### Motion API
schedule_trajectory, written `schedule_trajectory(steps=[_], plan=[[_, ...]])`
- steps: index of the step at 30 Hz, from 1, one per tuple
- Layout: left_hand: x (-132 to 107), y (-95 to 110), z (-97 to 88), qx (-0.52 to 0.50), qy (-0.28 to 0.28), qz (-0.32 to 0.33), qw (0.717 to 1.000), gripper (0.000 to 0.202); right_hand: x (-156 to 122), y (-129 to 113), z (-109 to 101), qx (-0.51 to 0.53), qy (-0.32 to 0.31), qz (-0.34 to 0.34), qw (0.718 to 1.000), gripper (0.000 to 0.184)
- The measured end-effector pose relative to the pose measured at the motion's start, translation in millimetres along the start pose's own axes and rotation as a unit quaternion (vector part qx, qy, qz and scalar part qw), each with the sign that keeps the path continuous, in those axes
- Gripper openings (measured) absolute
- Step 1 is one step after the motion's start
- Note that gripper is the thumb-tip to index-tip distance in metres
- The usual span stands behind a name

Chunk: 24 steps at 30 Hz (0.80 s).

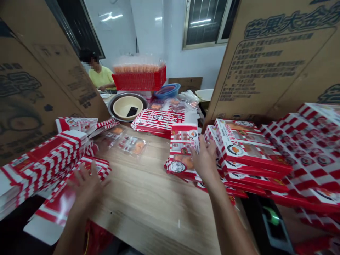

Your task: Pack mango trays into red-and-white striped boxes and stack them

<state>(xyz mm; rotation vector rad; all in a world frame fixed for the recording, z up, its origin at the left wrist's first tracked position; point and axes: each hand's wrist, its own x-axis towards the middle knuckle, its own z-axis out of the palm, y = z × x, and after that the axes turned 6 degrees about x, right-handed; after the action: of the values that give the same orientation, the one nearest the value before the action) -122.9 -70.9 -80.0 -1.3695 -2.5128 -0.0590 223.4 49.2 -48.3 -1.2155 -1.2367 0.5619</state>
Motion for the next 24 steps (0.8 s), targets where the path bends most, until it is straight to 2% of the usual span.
schedule_trajectory(steps=[2, 5, 7, 9, 12, 13, 14, 16, 18, 19, 21, 24], plan=[[-8.5, -27.2, 11.0, 0.079, -0.050, -0.017, 0.995, 0.069, -7.0, -2.1, 5.8, -0.045, -0.017, -0.045, 0.998, 0.051], [-15.1, -42.4, 2.9, 0.097, -0.104, 0.029, 0.989, 0.052, -40.0, -14.8, 20.6, -0.045, -0.076, -0.124, 0.988, 0.037], [-15.7, -36.8, -14.0, 0.041, -0.150, 0.083, 0.984, 0.050, -70.0, -24.9, 35.6, -0.055, -0.144, -0.181, 0.971, 0.038], [-12.4, -24.2, -30.9, -0.041, -0.182, 0.156, 0.970, 0.047, -100.9, -32.3, 53.4, -0.072, -0.233, -0.245, 0.938, 0.047], [2.6, -11.9, -43.3, -0.117, -0.139, 0.233, 0.955, 0.042, -140.4, -34.6, 78.1, -0.096, -0.339, -0.314, 0.882, 0.059], [10.0, -13.7, -42.9, -0.119, -0.110, 0.224, 0.961, 0.043, -150.6, -33.0, 84.2, -0.103, -0.359, -0.325, 0.869, 0.061], [17.7, -18.9, -40.6, -0.107, -0.083, 0.183, 0.974, 0.047, -159.3, -30.6, 88.7, -0.111, -0.371, -0.330, 0.861, 0.062], [31.6, -36.6, -31.5, -0.058, -0.070, 0.024, 0.996, 0.061, -173.1, -24.1, 93.9, -0.127, -0.387, -0.333, 0.850, 0.063], [38.8, -54.7, -19.7, -0.018, -0.140, -0.132, 0.981, 0.077, -183.9, -17.0, 96.8, -0.137, -0.394, -0.339, 0.844, 0.061], [38.8, -60.4, -14.0, -0.008, -0.174, -0.173, 0.969, 0.081, -188.8, -13.6, 98.6, -0.140, -0.395, -0.350, 0.838, 0.058], [32.1, -60.6, -4.7, -0.010, -0.191, -0.172, 0.966, 0.083, -198.3, -7.2, 104.9, -0.138, -0.397, -0.390, 0.819, 0.053], [14.8, -36.0, 4.2, -0.099, -0.159, -0.067, 0.980, 0.082, -210.1, 3.2, 119.4, -0.120, -0.391, -0.443, 0.798, 0.052]])
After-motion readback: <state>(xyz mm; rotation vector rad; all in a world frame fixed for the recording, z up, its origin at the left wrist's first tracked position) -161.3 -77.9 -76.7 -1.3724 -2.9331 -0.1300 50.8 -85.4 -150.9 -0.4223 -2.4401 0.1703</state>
